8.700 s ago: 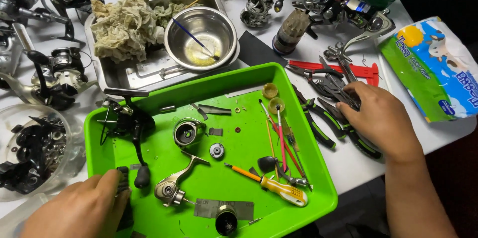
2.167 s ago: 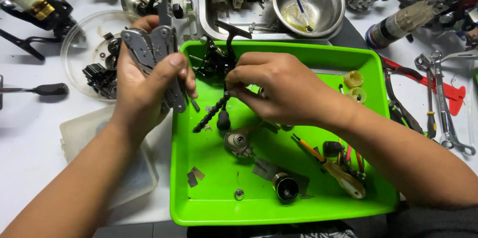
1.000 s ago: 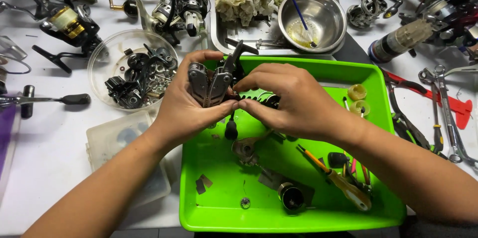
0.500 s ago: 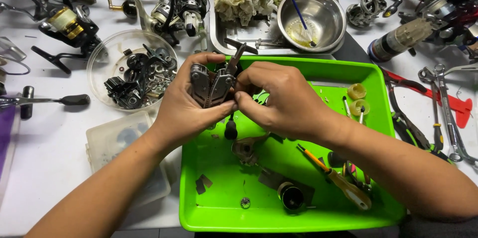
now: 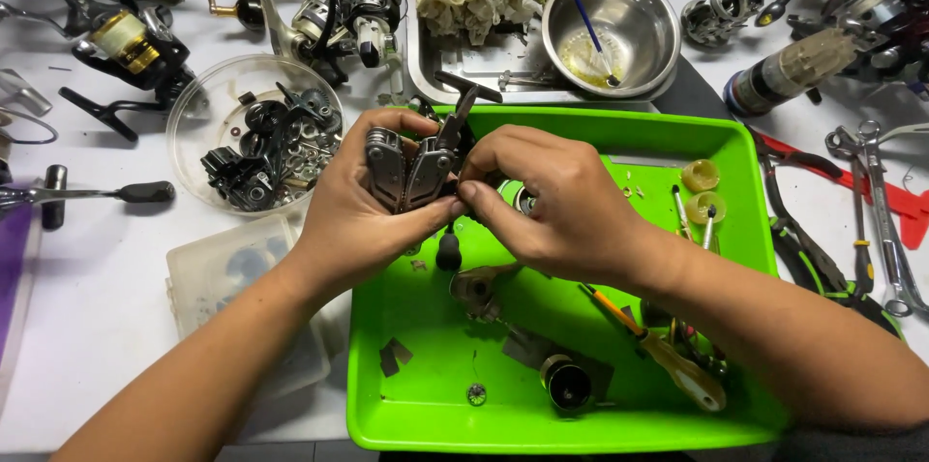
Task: Disassembling, cleaning, and reassembling various fishing reels on a workbench using hand tools.
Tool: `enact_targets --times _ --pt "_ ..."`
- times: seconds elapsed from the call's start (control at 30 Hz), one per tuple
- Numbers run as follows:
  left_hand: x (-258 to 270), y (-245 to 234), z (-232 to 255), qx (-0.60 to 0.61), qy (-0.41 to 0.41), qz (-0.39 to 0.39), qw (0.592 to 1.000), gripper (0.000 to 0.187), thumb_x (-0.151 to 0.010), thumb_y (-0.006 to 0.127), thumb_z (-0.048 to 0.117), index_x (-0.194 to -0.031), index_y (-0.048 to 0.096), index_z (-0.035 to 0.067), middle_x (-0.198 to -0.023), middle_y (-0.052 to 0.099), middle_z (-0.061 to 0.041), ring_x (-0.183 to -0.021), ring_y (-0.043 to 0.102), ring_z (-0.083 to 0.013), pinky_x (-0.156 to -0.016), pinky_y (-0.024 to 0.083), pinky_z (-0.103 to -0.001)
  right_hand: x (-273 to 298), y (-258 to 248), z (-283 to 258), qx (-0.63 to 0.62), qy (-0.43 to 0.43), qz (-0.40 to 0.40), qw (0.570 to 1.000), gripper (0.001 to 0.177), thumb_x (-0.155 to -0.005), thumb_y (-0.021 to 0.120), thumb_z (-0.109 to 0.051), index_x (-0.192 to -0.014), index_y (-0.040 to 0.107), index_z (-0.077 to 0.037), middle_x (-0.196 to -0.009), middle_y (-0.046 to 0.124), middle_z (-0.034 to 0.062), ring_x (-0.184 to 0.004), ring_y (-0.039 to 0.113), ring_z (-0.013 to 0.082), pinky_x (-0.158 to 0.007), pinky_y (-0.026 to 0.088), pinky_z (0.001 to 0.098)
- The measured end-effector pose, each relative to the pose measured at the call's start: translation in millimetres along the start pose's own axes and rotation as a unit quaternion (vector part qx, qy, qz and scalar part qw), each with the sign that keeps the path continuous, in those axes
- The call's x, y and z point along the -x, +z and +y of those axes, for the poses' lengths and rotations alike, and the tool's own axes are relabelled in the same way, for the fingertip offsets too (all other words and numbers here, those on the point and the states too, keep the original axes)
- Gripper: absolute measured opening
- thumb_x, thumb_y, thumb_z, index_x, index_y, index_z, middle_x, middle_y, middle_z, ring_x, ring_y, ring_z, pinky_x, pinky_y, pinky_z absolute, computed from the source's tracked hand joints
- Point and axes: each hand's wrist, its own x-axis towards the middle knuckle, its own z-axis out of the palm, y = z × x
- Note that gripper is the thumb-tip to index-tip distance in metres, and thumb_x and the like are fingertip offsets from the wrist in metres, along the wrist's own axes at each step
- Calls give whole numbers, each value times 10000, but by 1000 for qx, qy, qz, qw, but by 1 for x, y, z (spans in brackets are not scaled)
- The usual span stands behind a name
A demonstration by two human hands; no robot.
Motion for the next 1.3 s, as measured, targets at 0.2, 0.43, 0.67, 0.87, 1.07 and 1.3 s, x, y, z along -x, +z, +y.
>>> enact_targets --times 0.2,0.43,0.67,0.87,1.07,1.3 --pt "5 -6 -5 -59 42 -17 997 593 -783 883 69 -1242 512 133 -974 719 -58 -879 782 -117 -838 597 -204 -4 -12 11 -88 139 41 986 83 -1005 586 -34 -931 622 -31 -832 727 77 -551 489 57 -428 355 197" --pt "-1 -1 0 -49 52 6 997 590 -769 893 106 -1223 515 124 -984 729 -57 -912 769 -126 -831 619 -217 -7 -15 1 -7 17 14 1000 70 -975 652 -71 -957 675 -7 -892 712 106 -777 650 204 -730 497 330" --pt "1 -1 -4 -37 69 34 996 599 -747 909 100 -1209 528 108 -1063 629 -63 -939 689 -105 -862 586 -198 -5 -7 5 -13 32 -13 999 134 -960 716 -135 -1013 775 -26 -930 792 81 -810 756 167 -705 558 272" --pt "1 3 5 -7 21 28 999 593 -754 881 45 -1228 530 114 -981 754 -92 -917 761 -123 -859 646 -241 -1 -8 5 -14 48 0 999 73 -944 717 -93 -954 760 -35 -859 771 65 -733 707 152 -658 516 281" --pt "-1 3 1 -12 1 32 999 509 -788 859 37 -1179 546 131 -936 720 -47 -836 723 -83 -747 585 -187 2 -2 6 -15 76 25 997 77 -939 699 -97 -936 749 -39 -846 756 54 -734 687 145 -669 507 285" --pt "-2 3 2 -36 20 39 998 506 -800 860 77 -1174 528 146 -959 656 -23 -747 652 -60 -611 553 -187 5 5 4 -3 51 57 997 79 -955 670 -69 -916 716 -19 -857 740 80 -751 689 182 -707 509 310"
